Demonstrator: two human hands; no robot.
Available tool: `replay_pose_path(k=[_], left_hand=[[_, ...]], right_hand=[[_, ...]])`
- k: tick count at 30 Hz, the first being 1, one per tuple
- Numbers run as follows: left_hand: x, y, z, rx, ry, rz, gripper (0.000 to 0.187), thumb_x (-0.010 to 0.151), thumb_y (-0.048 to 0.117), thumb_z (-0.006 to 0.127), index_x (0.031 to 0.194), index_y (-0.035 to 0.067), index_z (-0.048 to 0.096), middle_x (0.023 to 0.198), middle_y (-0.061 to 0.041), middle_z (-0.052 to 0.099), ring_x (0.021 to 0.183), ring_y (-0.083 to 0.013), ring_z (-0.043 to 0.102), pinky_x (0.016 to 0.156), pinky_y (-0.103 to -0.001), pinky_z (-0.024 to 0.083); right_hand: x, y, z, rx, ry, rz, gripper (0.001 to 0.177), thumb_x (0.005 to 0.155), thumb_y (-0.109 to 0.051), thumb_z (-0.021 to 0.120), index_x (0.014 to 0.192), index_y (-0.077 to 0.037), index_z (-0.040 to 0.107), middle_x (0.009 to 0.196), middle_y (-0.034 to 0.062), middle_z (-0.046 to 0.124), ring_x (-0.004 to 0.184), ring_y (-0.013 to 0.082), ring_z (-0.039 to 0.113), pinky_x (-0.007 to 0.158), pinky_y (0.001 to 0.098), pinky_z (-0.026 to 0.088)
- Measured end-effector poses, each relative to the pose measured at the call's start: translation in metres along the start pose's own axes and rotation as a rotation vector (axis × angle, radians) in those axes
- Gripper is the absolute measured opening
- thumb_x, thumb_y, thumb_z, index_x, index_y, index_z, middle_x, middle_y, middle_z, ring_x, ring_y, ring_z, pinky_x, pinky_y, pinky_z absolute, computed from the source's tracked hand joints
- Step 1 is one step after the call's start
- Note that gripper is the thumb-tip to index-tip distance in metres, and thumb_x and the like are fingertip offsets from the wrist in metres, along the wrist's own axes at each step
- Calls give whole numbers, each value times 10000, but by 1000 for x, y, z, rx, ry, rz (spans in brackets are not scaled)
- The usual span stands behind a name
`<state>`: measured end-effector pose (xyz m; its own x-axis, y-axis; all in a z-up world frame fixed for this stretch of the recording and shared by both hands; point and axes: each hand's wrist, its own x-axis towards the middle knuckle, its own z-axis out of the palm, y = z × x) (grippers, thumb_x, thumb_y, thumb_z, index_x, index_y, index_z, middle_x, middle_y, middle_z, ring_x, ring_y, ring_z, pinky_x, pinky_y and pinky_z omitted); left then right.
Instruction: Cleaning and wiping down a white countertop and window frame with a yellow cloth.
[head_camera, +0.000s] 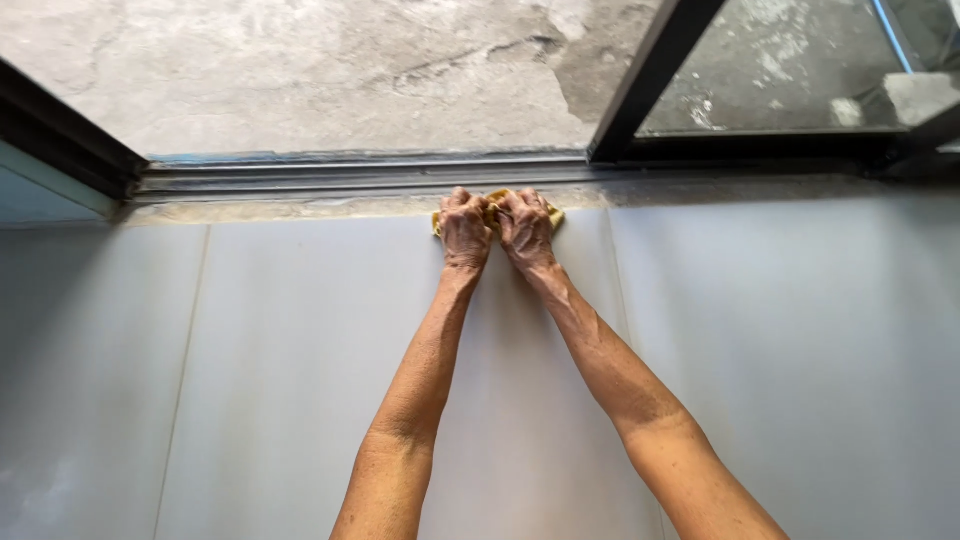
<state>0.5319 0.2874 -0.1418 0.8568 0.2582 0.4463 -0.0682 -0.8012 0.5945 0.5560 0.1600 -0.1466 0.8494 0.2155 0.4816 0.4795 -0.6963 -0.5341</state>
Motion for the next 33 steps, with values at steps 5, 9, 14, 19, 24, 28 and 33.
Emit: replay_pose_path(k=[5, 9, 14, 19, 24, 28, 33], left_hand=[[-18, 17, 8, 2, -1, -32, 253, 821, -22, 740, 1033, 103, 794, 987, -79, 641, 959, -269, 601, 896, -394, 547], [-26, 47, 26, -55, -85, -48, 269, 872, -19, 685, 1083, 111, 789, 985, -87, 630, 989, -280, 590, 902, -425, 521], [-26, 97, 76, -106, -183, 149, 350, 845, -37, 656, 1112, 153, 777, 1034, -92, 631, 1006, -292, 592, 908, -431, 517], [-51, 119, 71, -227, -358, 242, 336, 931, 69, 698, 1228, 219, 743, 991, -125, 591, 952, -302, 580, 825, -438, 507], [-127, 149, -12, -193, -393, 299, 599, 759, -49, 661, 1277, 240, 743, 994, -94, 605, 981, -305, 581, 883, -449, 506], [-175, 150, -28, -155, -417, 285, 582, 757, -51, 666, 1262, 226, 743, 1008, -92, 609, 1001, -308, 581, 881, -454, 503], [-239, 144, -47, -126, -420, 227, 504, 823, -42, 660, 1243, 225, 741, 1048, -81, 613, 1016, -298, 589, 888, -440, 513]], right_hand=[[5, -3, -37, -12, -40, -69, 125, 897, -116, 729, 1020, -96, 727, 1032, 133, 664, 1009, 340, 618, 892, 509, 474], [1, 44, -59, -180, -90, -214, 167, 883, -98, 694, 1046, -98, 729, 1130, 152, 669, 1039, 357, 609, 909, 490, 477], [-8, 99, -120, -166, -39, -125, 73, 927, -127, 691, 991, -121, 725, 1055, 131, 695, 1024, 342, 617, 925, 482, 494], [-63, 128, -127, -202, 117, -1, 116, 963, -72, 616, 1038, -111, 695, 1050, 132, 681, 1052, 312, 653, 955, 446, 536], [-140, 41, -177, -127, -56, 175, 182, 860, -75, 684, 1041, -91, 689, 1139, 148, 663, 1151, 348, 614, 1036, 491, 472], [-192, 8, -200, -105, -27, 236, 203, 866, -81, 688, 1067, -106, 699, 1243, 171, 626, 1206, 384, 563, 1028, 496, 453], [-241, -11, -207, -122, -101, 251, 216, 883, -93, 676, 1097, -124, 694, 1230, 168, 611, 1161, 375, 573, 1038, 488, 459]])
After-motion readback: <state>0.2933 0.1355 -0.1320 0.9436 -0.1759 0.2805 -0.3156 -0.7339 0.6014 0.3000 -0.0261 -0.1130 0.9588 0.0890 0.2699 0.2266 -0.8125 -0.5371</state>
